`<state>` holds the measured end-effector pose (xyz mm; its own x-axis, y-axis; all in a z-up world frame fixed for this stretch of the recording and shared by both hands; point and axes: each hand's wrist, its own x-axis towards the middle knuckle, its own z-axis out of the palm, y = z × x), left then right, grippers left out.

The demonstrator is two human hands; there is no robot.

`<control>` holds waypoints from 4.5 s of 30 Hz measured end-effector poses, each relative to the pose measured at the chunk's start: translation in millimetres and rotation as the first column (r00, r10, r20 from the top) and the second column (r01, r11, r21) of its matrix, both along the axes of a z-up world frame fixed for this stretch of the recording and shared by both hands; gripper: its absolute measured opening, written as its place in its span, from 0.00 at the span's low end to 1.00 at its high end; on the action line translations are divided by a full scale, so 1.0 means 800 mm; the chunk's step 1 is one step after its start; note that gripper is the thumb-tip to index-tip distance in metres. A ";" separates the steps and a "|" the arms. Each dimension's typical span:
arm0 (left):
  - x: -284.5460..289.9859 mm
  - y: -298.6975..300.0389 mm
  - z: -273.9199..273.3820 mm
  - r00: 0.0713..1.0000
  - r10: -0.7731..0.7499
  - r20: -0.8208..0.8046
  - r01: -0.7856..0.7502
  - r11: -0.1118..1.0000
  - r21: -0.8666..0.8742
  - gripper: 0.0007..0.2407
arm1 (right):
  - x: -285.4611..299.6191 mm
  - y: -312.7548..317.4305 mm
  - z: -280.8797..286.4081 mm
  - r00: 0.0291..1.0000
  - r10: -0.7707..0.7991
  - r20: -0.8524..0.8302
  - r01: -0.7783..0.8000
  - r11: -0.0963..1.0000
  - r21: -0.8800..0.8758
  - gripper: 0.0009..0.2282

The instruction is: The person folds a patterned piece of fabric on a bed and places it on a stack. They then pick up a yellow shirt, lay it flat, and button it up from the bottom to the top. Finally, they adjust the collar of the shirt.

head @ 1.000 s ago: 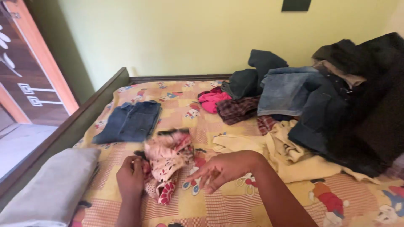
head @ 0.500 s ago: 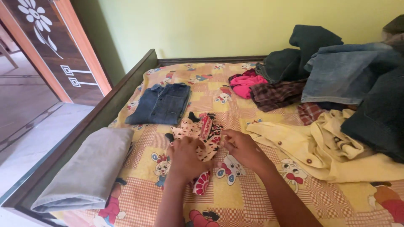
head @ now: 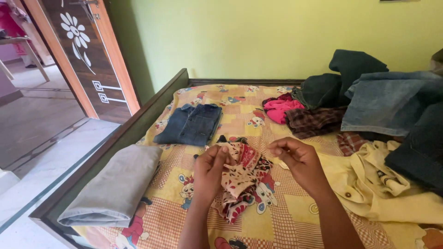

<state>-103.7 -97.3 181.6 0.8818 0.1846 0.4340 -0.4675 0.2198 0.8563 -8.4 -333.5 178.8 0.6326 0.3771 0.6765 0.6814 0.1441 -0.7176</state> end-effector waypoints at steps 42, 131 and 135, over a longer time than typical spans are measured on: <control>-0.089 -0.037 0.094 0.799 -0.596 0.078 0.578 0.797 0.175 0.08 | -0.132 -0.051 0.099 0.893 -0.450 0.007 0.440 0.869 -0.225 0.03; -0.007 0.148 0.299 0.796 0.600 0.071 -0.544 0.660 0.518 0.12 | 0.028 -0.094 0.297 0.745 -0.663 -0.072 0.663 0.748 -0.032 0.09; 0.094 0.154 0.269 0.879 0.206 -0.430 -0.102 0.962 0.252 0.12 | 0.189 -0.092 0.223 0.850 -0.286 -0.443 0.324 0.946 0.012 0.07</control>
<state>-28.2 26.0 397.0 0.9584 0.2820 0.0436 -0.0348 -0.0363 0.9987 142.8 -406.7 357.5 0.9410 0.0718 0.3307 0.3276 0.0518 -0.9434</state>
